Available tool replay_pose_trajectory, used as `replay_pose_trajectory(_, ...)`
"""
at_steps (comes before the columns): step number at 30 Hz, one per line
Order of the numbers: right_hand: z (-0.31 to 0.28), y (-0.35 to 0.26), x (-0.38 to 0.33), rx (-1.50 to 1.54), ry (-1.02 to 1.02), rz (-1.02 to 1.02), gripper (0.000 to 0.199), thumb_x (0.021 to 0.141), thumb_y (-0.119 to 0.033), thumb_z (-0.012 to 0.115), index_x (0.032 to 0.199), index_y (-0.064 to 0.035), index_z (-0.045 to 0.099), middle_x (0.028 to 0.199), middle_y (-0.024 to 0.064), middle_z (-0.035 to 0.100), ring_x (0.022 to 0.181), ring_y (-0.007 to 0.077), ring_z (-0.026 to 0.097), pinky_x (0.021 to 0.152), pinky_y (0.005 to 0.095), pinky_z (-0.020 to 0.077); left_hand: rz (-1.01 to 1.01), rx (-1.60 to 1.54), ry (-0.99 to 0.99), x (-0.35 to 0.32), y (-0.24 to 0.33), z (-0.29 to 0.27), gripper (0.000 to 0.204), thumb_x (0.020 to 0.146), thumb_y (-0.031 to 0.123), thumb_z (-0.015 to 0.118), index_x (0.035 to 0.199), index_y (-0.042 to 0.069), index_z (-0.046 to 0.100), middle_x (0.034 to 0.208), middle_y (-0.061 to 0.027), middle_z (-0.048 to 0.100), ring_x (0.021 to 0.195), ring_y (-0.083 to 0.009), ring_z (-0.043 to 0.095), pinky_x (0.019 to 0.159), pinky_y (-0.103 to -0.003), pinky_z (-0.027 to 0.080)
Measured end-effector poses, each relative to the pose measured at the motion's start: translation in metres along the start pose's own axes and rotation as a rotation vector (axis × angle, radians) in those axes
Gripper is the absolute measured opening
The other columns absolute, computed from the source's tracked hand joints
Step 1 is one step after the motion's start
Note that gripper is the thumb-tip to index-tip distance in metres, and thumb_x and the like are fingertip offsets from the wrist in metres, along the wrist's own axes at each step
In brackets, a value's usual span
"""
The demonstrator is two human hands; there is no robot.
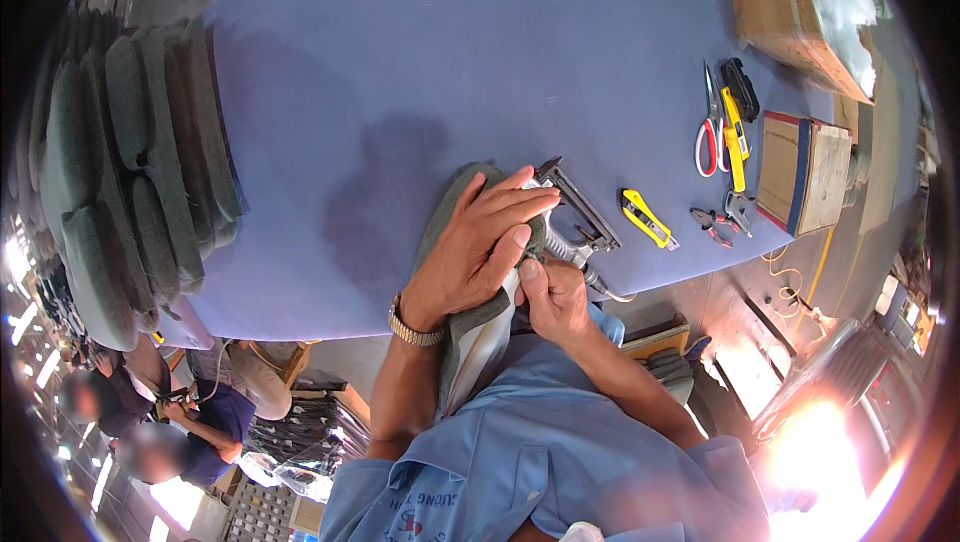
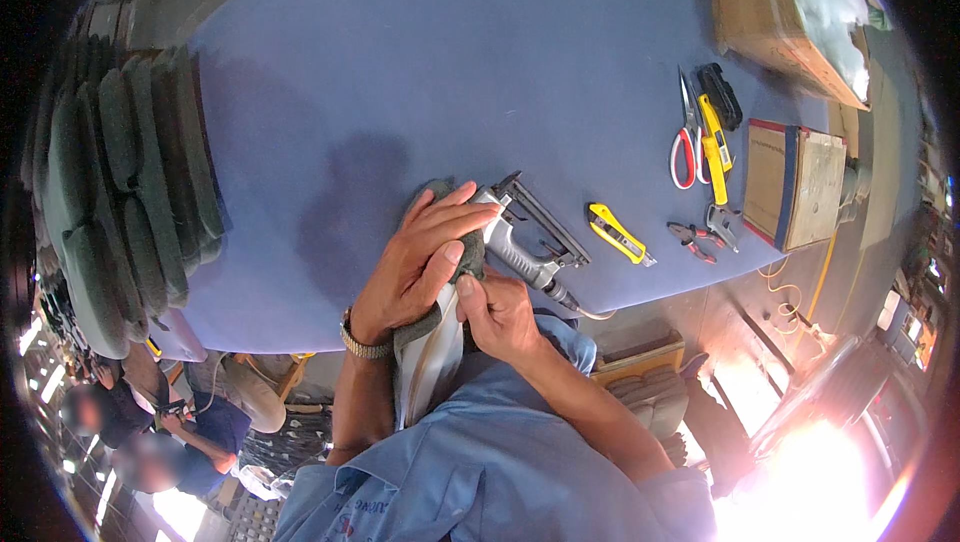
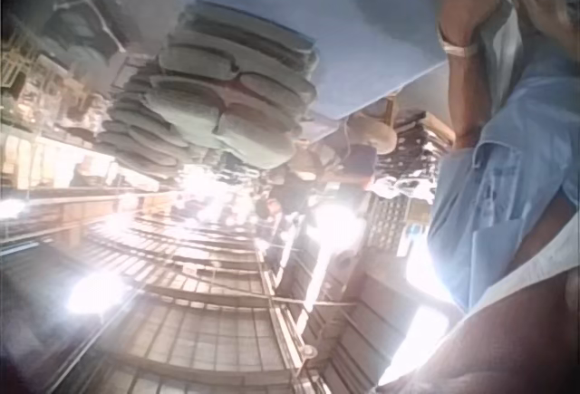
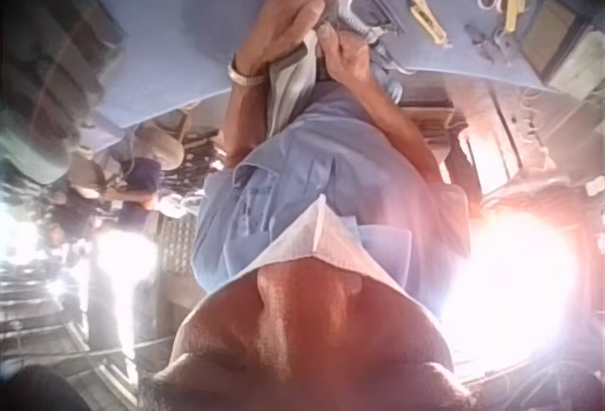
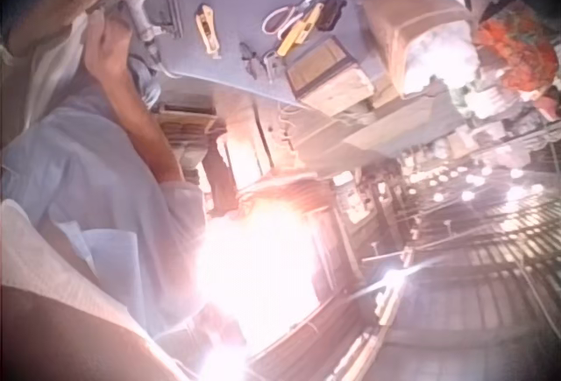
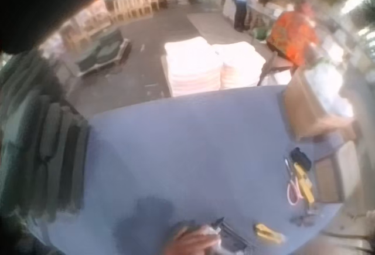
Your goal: The person wraps a green fabric cover around a foam cushion, trims excess fabric with a utility knife, and secures the cover using a pneumatic staple gun. The person repeats this process for multiple cushions, stacking finished units on the table.
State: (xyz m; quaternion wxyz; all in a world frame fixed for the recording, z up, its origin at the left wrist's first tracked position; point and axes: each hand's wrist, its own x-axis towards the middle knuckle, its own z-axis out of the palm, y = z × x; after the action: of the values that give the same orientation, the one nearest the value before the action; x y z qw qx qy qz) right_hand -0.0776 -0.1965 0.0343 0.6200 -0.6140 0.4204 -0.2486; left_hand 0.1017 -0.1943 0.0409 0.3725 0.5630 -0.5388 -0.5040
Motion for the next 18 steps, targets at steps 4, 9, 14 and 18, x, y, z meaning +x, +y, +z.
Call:
replay_pose_trajectory(4, 0.001, 0.006, -0.001, 0.030, -0.008, -0.009, 0.055, 0.113, -0.028, 0.047, 0.066, -0.0015, 0.061, 0.061, 0.0063, 0.060, 0.056, 0.0162, 0.056, 0.055, 0.0352, 0.0436, 0.001, 0.034, 0.011, -0.006, 0.003, 0.003, 0.047, 0.110, 0.032, 0.044, 0.145, 0.005, 0.060, 0.149, -0.0105, 0.060, 0.152, -0.0338, 0.039, 0.126, -0.055, 0.017)
replay_pose_trajectory(9, 0.001, 0.015, 0.003, 0.097, -0.009, 0.010, 0.057, 0.114, -0.031, 0.044, 0.070, 0.0000, 0.063, 0.063, 0.0075, 0.061, 0.058, 0.0157, 0.055, 0.057, 0.0346, 0.0440, -0.022, 0.032, 0.050, -0.013, 0.001, 0.009, 0.048, 0.111, 0.026, 0.043, 0.155, 0.006, 0.048, 0.165, -0.0120, 0.042, 0.158, -0.0328, 0.027, 0.128, -0.049, 0.016)
replay_pose_trajectory(14, 0.000, 0.025, 0.002, 0.162, -0.027, 0.028, 0.057, 0.113, -0.035, 0.044, 0.074, 0.0017, 0.064, 0.068, 0.0111, 0.064, 0.065, 0.0198, 0.061, 0.064, 0.0372, 0.0490, -0.044, 0.083, 0.061, -0.025, 0.000, 0.015, 0.053, 0.111, 0.019, 0.041, 0.162, 0.007, 0.033, 0.171, -0.0153, 0.027, 0.160, -0.0334, 0.018, 0.128, -0.044, 0.018)
replay_pose_trajectory(18, 0.003, 0.034, 0.001, 0.282, -0.019, 0.043, 0.060, 0.112, -0.042, 0.044, 0.074, 0.0014, 0.062, 0.066, 0.0074, 0.058, 0.066, 0.0171, 0.054, 0.064, 0.0352, 0.0462, -0.023, 0.132, 0.063, -0.030, 0.003, 0.021, 0.056, 0.113, 0.023, 0.041, 0.164, 0.008, 0.027, 0.172, -0.0192, 0.022, 0.159, -0.0400, 0.018, 0.127, -0.050, 0.021)
